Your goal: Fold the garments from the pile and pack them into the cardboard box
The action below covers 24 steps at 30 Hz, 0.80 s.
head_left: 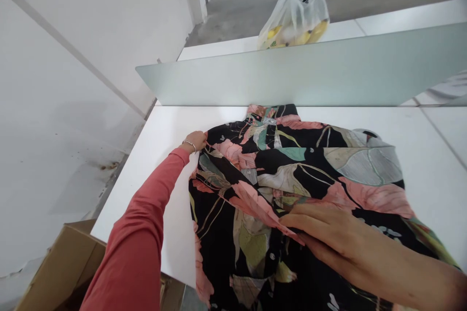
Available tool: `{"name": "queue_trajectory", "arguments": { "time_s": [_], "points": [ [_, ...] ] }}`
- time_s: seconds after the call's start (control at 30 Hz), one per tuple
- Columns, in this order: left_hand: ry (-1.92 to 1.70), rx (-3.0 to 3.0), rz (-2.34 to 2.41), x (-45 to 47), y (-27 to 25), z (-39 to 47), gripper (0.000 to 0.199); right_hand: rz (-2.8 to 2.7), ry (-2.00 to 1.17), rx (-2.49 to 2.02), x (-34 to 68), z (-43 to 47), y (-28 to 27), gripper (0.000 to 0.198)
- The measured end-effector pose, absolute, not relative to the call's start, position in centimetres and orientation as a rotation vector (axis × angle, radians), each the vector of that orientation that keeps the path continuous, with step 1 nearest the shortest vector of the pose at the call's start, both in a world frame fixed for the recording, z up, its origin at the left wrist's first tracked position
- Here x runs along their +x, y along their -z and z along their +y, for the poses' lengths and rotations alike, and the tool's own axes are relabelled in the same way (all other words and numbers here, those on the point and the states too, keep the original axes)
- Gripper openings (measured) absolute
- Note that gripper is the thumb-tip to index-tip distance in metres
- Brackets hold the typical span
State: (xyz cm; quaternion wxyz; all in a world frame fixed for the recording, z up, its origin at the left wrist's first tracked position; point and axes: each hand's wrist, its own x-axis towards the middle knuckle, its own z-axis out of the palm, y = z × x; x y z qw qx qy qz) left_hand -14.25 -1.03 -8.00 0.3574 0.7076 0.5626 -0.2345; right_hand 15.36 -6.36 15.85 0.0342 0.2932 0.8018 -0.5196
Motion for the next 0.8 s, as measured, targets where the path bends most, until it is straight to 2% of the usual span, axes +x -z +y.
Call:
{"name": "queue_trajectory", "arguments": {
  "time_s": [0.3,0.37,0.47,0.57,0.67,0.8],
  "points": [
    [0.321,1.578,1.84,-16.0,9.0,-0.6,0.034,2.438,1.478,1.127,18.3,-5.2,-15.1,0.027],
    [0.242,1.613,1.795,-15.7,9.3,-0.8,0.033,2.448,1.418,1.211,18.9,-4.8,-14.6,0.026],
    [0.144,1.802,1.462,-14.7,9.5,-1.1,0.037,2.453,1.381,1.245,19.4,-4.1,-14.3,0.025],
    [0.263,1.919,1.235,-13.9,9.5,-1.0,0.033,2.429,1.422,1.215,19.4,-3.4,-14.5,0.024],
    [0.368,1.919,1.27,-13.9,9.8,-0.7,0.028,2.332,1.501,1.237,19.7,-2.2,-14.3,0.025],
    [0.447,1.883,1.386,-14.9,10.4,-0.4,0.023,2.04,1.612,1.324,21.4,0.4,-10.4,0.028]
  ]
}}
